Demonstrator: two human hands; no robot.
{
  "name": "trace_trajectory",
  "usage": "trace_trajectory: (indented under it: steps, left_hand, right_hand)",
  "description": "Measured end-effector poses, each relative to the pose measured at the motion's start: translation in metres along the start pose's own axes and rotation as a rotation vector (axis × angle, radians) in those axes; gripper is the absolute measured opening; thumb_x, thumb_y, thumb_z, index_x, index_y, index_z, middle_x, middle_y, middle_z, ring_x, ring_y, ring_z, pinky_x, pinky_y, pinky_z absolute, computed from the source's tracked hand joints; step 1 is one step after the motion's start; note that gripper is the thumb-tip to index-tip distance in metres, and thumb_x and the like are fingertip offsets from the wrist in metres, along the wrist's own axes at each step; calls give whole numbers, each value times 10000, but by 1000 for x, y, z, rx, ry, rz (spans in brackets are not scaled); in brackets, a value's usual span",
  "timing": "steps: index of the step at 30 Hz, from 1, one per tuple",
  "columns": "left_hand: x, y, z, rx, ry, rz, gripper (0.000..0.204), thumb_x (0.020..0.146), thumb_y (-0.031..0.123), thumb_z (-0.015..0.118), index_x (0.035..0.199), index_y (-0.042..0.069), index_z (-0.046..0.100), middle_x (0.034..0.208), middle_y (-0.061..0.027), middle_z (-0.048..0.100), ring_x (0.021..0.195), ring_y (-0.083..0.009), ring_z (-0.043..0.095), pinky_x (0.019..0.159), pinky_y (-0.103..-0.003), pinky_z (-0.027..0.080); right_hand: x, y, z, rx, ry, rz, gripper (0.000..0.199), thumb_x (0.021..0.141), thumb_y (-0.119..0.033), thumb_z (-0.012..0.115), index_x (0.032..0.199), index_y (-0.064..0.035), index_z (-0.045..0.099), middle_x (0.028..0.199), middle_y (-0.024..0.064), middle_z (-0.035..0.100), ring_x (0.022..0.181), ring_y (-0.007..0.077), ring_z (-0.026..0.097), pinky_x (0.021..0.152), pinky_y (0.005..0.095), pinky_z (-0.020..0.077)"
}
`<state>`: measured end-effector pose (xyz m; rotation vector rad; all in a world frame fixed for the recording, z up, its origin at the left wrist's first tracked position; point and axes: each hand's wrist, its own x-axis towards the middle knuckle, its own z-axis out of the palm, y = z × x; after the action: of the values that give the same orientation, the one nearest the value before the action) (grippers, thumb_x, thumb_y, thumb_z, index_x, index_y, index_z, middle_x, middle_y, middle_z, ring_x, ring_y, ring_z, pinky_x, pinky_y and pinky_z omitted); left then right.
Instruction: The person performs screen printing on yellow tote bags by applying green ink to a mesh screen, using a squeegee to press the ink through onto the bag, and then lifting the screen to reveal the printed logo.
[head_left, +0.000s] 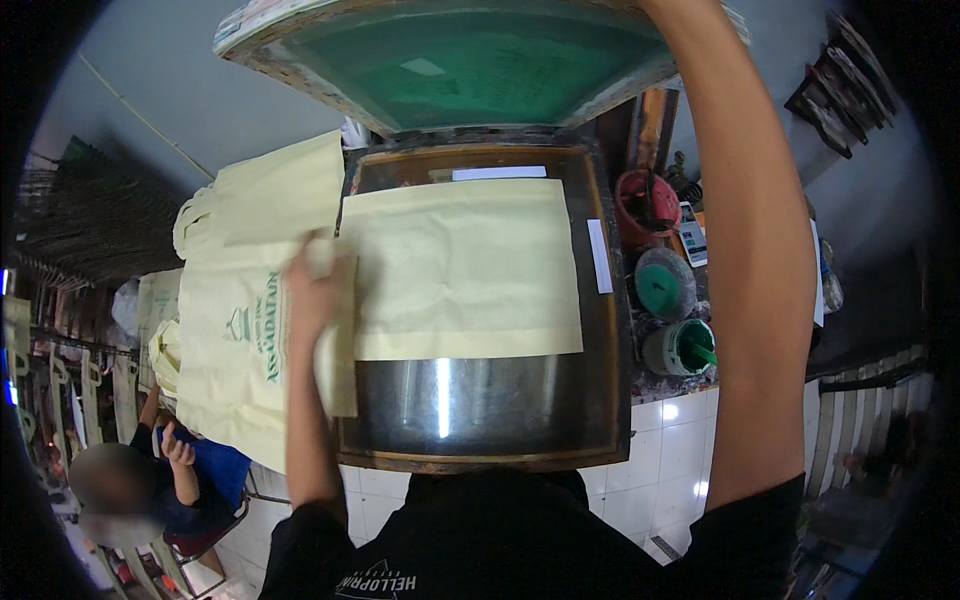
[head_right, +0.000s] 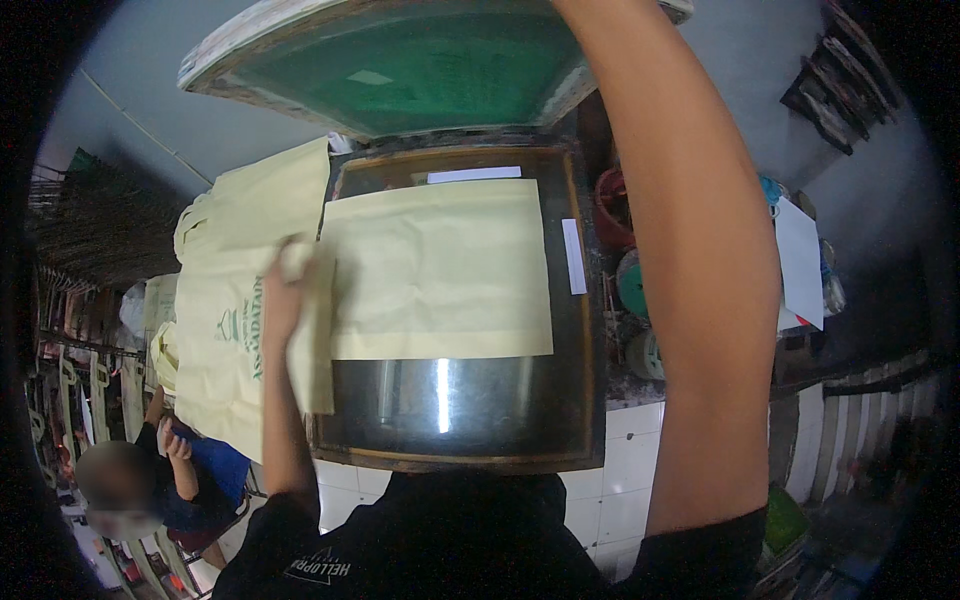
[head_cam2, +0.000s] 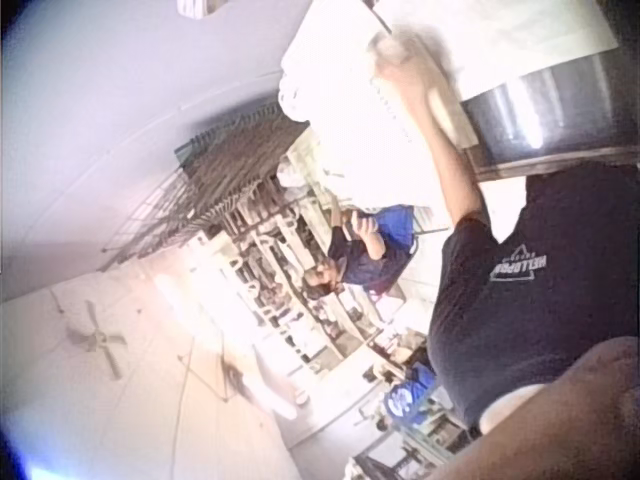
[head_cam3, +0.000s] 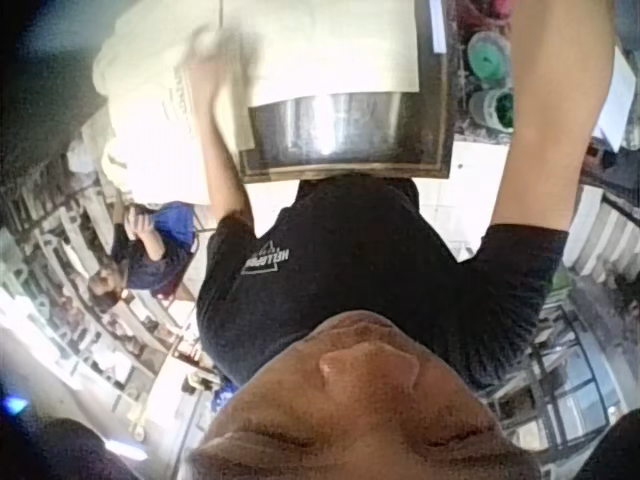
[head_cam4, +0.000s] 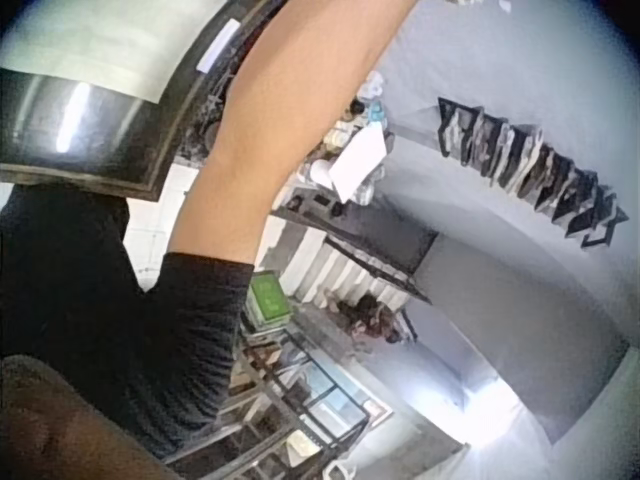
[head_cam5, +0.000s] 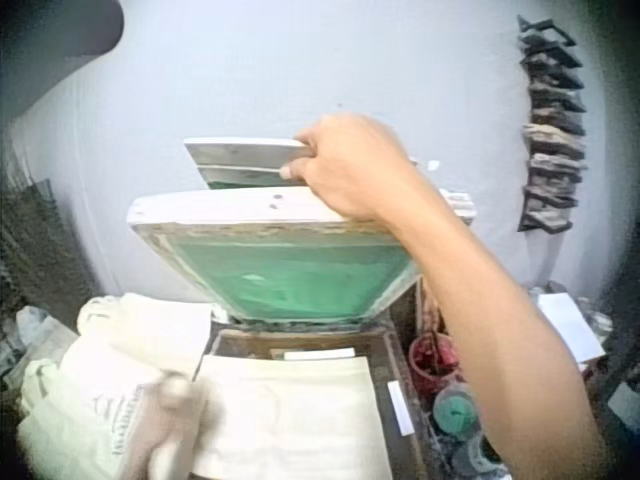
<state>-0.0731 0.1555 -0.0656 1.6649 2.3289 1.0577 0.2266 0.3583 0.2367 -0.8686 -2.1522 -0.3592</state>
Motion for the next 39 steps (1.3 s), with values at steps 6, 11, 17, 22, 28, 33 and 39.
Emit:
trace_trajectory:
  steps: [6,11,17,22,28,33,39]
  left_hand:
    - [70,95,195,37,-261,394,471,928,308,659,1323,62,582,1483,-157,499,1386,-369,434,1135,-605,288]
    - [103,141,207,279,-572,269,631,824,368,753,1358,99,552,1427,-161,512,1341,-402,425,1091,-579,315]
    - [68,149,214,88,-435,383,720,864,487,689,1438,92,504,1501,-209,417,1417,-407,315,1144,-562,237]
    - [31,166,230,182,-603,379,901,870,699,575,1556,155,357,1662,-231,126,1549,-412,11,1219,-604,8]
    - [29,184,245,180,-586,318,1016,840,688,618,1562,56,284,1667,-232,111,1555,-402,-7,1226,-602,6]
    - [29,199,241,218,-645,200,1011,827,690,623,1584,117,276,1681,-221,34,1546,-424,-81,1185,-664,-57]
    - [28,214,228,258,-730,26,1025,811,708,618,1622,228,216,1686,-209,-37,1517,-487,-148,1095,-779,-91]
  right_hand:
    - [5,-19,-14,113,-134,28,366,912,-287,686,1064,40,746,963,263,728,888,390,699,846,458,537]
    - [0,-8,-19,117,-143,41,360,914,-278,691,1066,43,745,978,270,724,908,397,700,847,458,537]
    - [0,-6,-15,109,-93,33,354,906,-288,705,1044,35,751,977,276,720,916,414,698,846,462,537]
    - [3,3,-9,84,-73,-20,336,893,-287,720,1005,26,762,962,270,721,908,419,697,840,463,538]
    - [1,0,-10,100,-58,-33,318,872,-284,739,985,12,771,955,266,723,898,409,702,831,460,541]
    - [0,3,-10,115,-57,-61,319,872,-283,736,996,9,772,963,262,726,897,399,706,843,455,542]
    - [-4,-7,-9,168,-69,34,307,880,-261,734,1004,17,773,983,247,738,906,369,717,847,450,544]
